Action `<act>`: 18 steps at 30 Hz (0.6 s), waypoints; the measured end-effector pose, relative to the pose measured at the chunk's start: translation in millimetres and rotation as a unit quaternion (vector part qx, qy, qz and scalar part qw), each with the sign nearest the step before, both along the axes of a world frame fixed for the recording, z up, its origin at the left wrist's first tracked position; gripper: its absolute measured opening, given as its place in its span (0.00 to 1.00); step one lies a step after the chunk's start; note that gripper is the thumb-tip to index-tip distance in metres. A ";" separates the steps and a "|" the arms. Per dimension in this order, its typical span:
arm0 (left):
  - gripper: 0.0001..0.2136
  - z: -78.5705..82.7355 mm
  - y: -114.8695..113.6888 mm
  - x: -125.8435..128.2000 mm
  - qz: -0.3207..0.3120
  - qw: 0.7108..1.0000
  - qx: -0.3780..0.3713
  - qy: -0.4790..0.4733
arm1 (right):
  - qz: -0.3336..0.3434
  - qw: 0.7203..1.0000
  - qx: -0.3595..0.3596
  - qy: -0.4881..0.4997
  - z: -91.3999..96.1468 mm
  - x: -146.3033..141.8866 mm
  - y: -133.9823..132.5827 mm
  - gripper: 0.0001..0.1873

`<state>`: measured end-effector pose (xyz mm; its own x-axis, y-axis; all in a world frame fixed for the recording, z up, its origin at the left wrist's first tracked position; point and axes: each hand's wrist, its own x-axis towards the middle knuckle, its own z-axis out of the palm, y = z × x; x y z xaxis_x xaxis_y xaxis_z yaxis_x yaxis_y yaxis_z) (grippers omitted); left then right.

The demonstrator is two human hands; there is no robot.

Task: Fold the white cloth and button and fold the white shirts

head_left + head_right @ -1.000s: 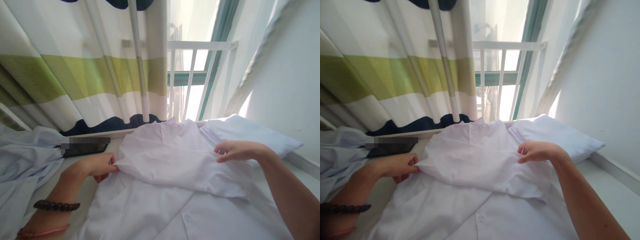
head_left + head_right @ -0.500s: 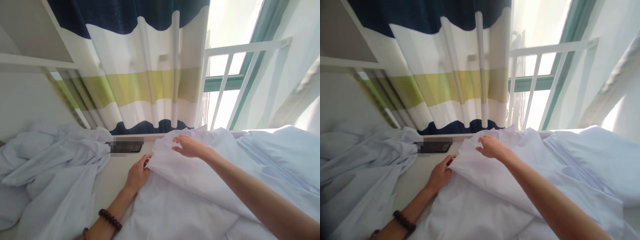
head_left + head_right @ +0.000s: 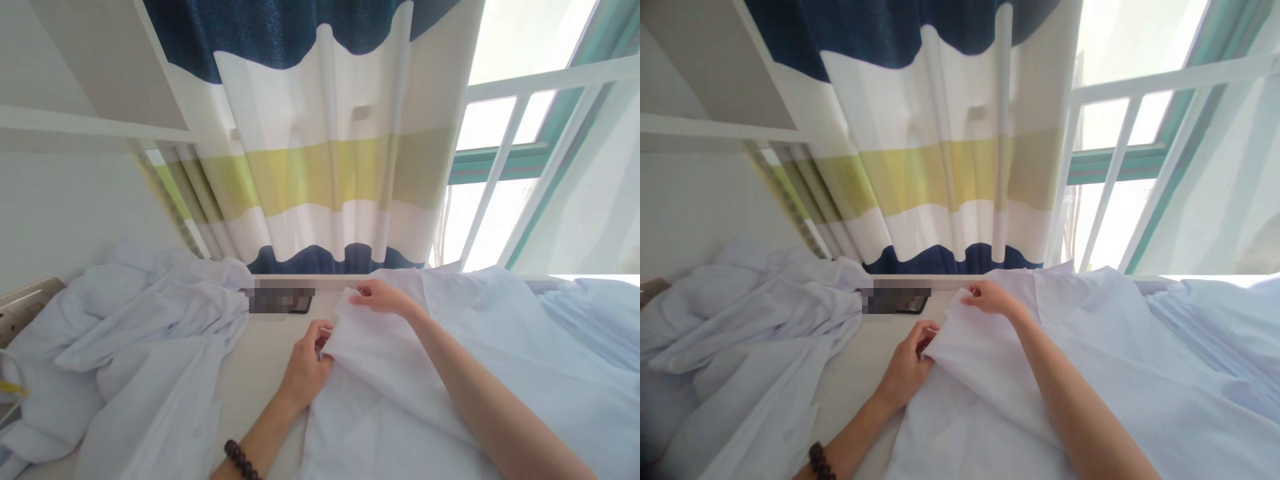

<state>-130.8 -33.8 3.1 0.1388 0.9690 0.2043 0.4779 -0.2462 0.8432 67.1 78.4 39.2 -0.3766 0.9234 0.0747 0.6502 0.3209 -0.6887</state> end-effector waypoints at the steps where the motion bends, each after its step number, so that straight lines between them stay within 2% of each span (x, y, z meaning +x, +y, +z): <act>1: 0.15 0.8 0.1 -0.2 0.005 1.000 -0.004 -0.001 | 0.002 1.000 -0.003 0.026 3.4 3.5 -0.7 0.17; 4: 0.17 2.1 0.2 -0.8 0.007 1.000 -0.003 0.008 | -0.001 0.996 -0.010 0.091 14.8 12.3 -2.5 0.18; 7: 0.19 0.3 1.1 -1.6 -0.010 1.000 0.008 -0.002 | -0.009 0.994 -0.035 0.107 18.1 18.5 -1.8 0.15; 12: 0.10 -6.8 4.0 -4.3 -0.003 1.000 0.009 0.003 | -0.024 0.993 -0.109 0.047 4.0 24.6 1.8 0.10; 15: 0.07 -8.9 4.5 -4.9 -0.007 0.999 0.012 0.033 | -0.004 0.991 -0.137 0.005 -1.0 26.2 0.7 0.13; 18: 0.09 -8.6 4.3 -3.8 0.000 0.998 0.023 0.057 | 0.003 0.990 -0.134 -0.029 3.8 27.9 -2.2 0.20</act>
<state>-134.6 -29.5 -5.6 0.1628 0.9590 0.2319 0.5706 -0.2833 0.7708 95.0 76.2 43.0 -0.3792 0.9045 -0.1953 0.6892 0.1352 -0.7118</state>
